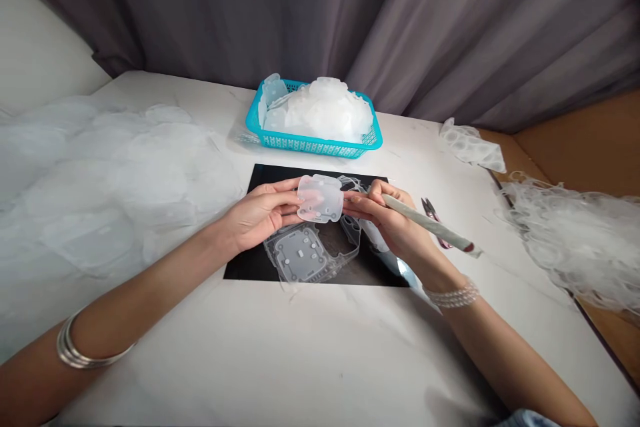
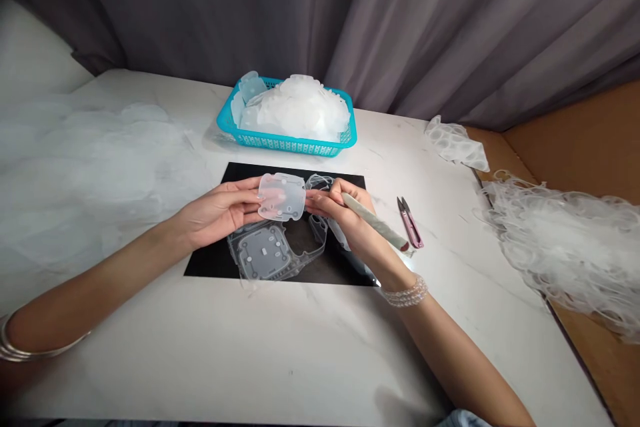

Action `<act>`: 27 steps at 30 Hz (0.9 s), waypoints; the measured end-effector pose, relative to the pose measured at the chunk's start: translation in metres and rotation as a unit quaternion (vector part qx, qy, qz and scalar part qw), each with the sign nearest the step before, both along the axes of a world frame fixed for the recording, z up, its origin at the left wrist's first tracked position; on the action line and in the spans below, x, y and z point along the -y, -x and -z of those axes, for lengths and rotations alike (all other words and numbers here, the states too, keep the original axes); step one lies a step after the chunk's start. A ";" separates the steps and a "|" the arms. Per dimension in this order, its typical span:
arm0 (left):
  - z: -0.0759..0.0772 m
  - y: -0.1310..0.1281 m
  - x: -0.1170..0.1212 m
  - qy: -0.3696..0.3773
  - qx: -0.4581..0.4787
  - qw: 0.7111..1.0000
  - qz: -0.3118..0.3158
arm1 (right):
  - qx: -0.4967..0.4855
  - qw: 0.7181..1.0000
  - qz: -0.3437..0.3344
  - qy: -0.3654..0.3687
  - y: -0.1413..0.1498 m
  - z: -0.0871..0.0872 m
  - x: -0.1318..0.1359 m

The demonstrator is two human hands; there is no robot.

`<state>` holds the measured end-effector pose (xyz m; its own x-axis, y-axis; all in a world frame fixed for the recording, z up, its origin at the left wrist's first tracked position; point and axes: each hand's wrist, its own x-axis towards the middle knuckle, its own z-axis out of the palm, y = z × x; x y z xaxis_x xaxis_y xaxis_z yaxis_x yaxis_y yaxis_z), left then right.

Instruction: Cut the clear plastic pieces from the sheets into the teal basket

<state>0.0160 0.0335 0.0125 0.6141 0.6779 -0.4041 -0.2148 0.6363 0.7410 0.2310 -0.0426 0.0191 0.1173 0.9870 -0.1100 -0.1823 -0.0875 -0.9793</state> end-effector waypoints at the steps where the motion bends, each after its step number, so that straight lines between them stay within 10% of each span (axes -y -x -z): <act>1: 0.000 -0.001 0.001 0.001 0.001 1.000 0.002 | -0.009 1.000 -0.005 0.005 0.001 0.001 0.000; 10: -0.011 0.004 0.001 -0.015 -0.005 1.000 0.007 | 0.039 0.996 0.072 -0.022 -0.012 -0.004 -0.014; 16: -0.023 0.016 -0.007 -0.083 -0.013 0.996 -0.037 | 0.324 0.865 0.303 -0.233 -0.063 -0.047 -0.088; 20: -0.021 0.013 0.001 -0.148 -0.065 0.987 0.004 | 0.350 0.870 0.252 -0.238 -0.062 -0.042 -0.146; 27: -0.008 0.027 0.015 -0.449 -0.231 0.863 0.006 | 0.302 0.905 0.198 -0.224 -0.069 -0.022 -0.158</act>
<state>-0.0110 0.0183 0.0202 0.5377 0.8396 0.0772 0.2387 -0.2393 0.9411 0.3000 0.1156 0.0409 0.3774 0.7833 0.4939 0.4676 0.2992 -0.8318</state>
